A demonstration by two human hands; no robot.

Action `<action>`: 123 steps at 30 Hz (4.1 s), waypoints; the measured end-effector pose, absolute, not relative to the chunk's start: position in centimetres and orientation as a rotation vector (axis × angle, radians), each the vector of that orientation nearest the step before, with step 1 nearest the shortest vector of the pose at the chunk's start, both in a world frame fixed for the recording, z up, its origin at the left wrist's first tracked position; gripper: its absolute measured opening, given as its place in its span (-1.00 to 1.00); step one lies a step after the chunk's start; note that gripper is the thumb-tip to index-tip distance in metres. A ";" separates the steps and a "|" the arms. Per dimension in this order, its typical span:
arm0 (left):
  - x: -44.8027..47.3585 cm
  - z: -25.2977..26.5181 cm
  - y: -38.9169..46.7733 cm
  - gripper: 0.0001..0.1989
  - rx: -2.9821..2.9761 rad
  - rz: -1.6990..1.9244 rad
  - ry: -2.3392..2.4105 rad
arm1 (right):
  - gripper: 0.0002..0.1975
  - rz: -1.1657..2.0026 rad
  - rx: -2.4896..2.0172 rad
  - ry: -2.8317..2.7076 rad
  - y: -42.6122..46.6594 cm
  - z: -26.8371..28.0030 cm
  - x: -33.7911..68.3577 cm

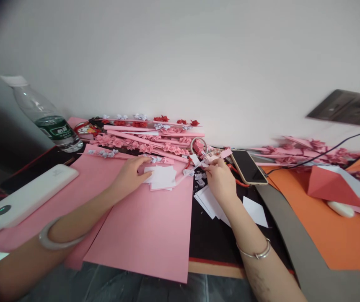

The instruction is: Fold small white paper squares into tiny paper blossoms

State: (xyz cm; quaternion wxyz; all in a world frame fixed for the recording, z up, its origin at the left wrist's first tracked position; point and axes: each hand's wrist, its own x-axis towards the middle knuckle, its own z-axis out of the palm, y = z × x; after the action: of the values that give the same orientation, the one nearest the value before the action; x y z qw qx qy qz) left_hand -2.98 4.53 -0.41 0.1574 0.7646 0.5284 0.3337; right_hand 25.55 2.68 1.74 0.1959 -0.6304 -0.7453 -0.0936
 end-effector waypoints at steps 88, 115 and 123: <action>-1.9 0.8 2.5 -0.80 2.211 0.838 1.129 | -0.75 0.183 -1.127 -2.208 0.6 -0.4 18.5; -2.0 0.7 2.1 -0.78 2.515 1.430 0.698 | -0.60 0.966 -1.182 -1.621 -1.7 1.3 17.8; -1.1 1.0 1.0 -0.42 2.236 1.172 0.816 | -0.65 1.055 -1.281 -1.455 -1.2 1.3 17.9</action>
State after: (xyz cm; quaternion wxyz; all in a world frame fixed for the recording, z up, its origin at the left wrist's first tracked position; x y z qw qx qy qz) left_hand -1.06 1.03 1.00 0.2421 0.8177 0.2983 0.4286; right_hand 17.87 -1.25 1.31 0.4504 -0.5180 -0.5887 0.4269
